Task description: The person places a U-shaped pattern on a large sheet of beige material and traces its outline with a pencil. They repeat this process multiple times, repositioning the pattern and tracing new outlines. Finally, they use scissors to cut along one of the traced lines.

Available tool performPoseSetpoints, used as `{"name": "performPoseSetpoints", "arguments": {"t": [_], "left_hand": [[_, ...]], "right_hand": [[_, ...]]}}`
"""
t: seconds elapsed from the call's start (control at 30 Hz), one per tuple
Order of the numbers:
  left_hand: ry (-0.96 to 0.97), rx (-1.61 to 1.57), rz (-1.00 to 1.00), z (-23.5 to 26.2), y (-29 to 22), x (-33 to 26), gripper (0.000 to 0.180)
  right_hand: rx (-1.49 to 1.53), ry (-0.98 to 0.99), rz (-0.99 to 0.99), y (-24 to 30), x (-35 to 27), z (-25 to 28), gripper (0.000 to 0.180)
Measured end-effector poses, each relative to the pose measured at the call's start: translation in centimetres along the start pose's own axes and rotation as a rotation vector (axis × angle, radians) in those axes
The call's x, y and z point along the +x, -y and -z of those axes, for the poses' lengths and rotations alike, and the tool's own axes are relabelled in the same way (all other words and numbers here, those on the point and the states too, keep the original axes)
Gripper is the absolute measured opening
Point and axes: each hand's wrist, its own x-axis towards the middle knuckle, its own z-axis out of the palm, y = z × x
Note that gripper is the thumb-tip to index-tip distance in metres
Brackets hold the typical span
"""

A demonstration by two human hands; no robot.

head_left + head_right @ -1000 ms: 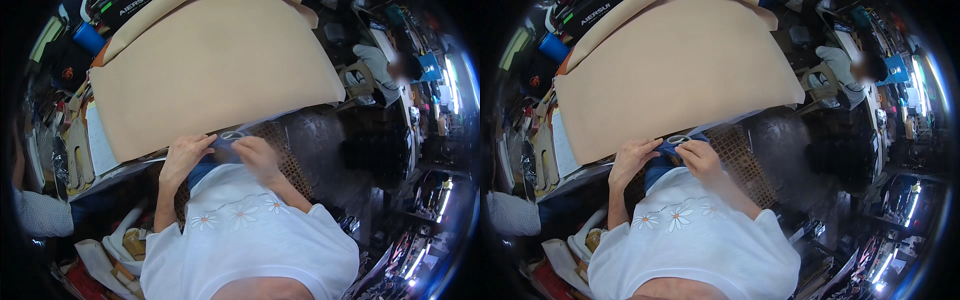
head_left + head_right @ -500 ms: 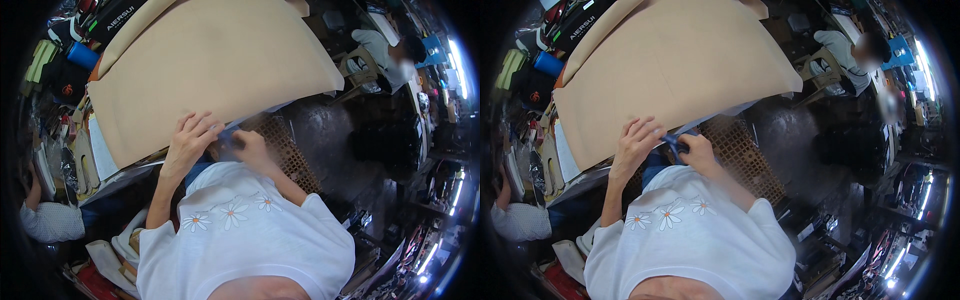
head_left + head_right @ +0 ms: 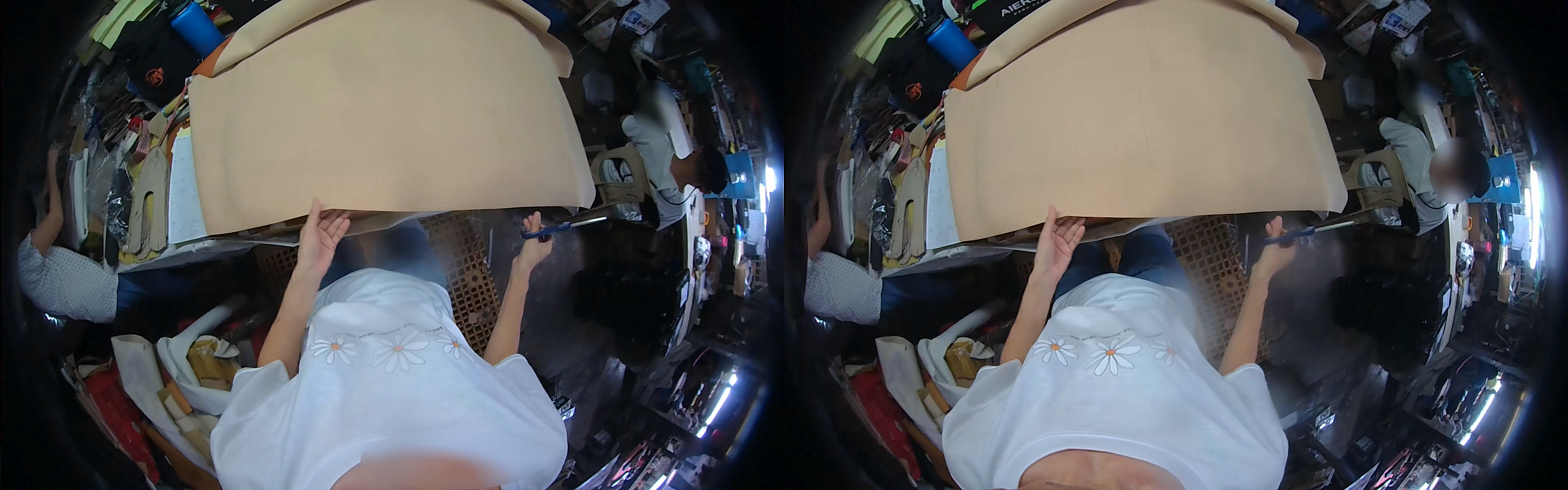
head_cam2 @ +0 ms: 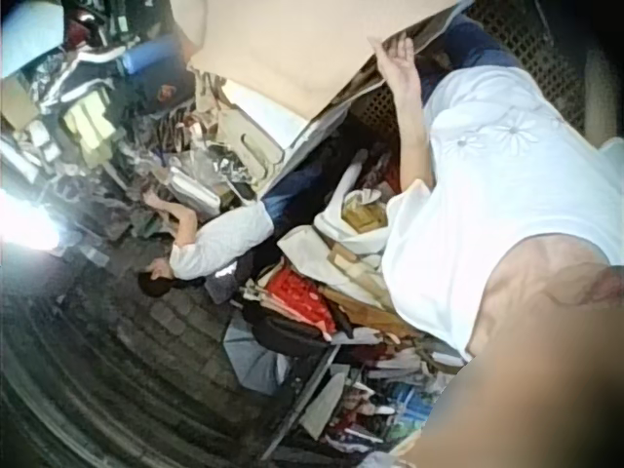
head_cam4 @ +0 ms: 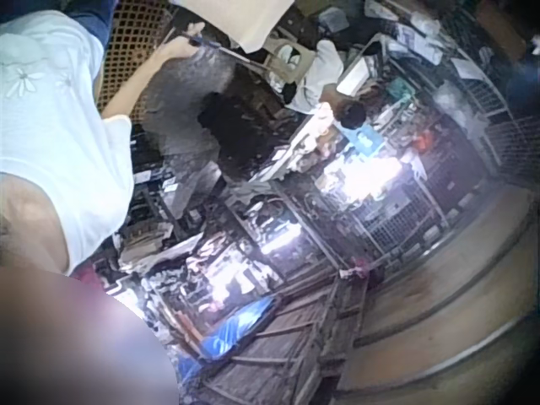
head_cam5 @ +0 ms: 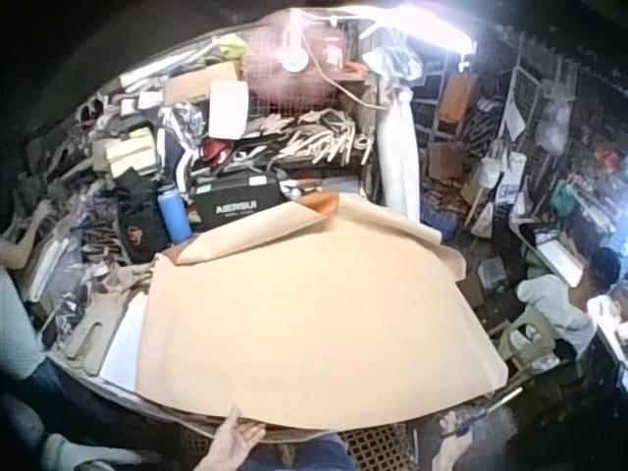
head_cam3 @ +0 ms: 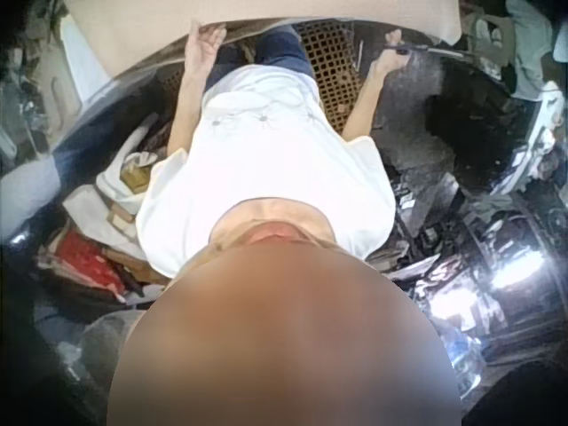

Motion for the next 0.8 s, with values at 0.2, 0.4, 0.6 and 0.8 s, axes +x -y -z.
{"name": "performPoseSetpoints", "arguments": {"t": [0.2,0.4,0.6,0.8], "left_hand": [[-0.006,0.382,-0.666,-2.0,-7.6,4.9,0.037],[-0.372,0.229,-0.859,1.8,-19.0,9.8,0.031],[0.007,0.171,-0.663,3.1,-14.3,9.2,0.065],[-0.118,0.362,-0.920,-1.7,-1.0,5.1,0.054]], "right_hand": [[0.113,0.077,0.072,0.5,0.1,-2.4,0.022],[0.421,0.010,-0.084,2.0,-1.0,-0.6,0.026],[0.201,0.032,-0.195,-2.6,-2.2,0.0,0.033],[0.121,0.132,-0.261,-4.8,-4.0,0.2,0.036]]}}
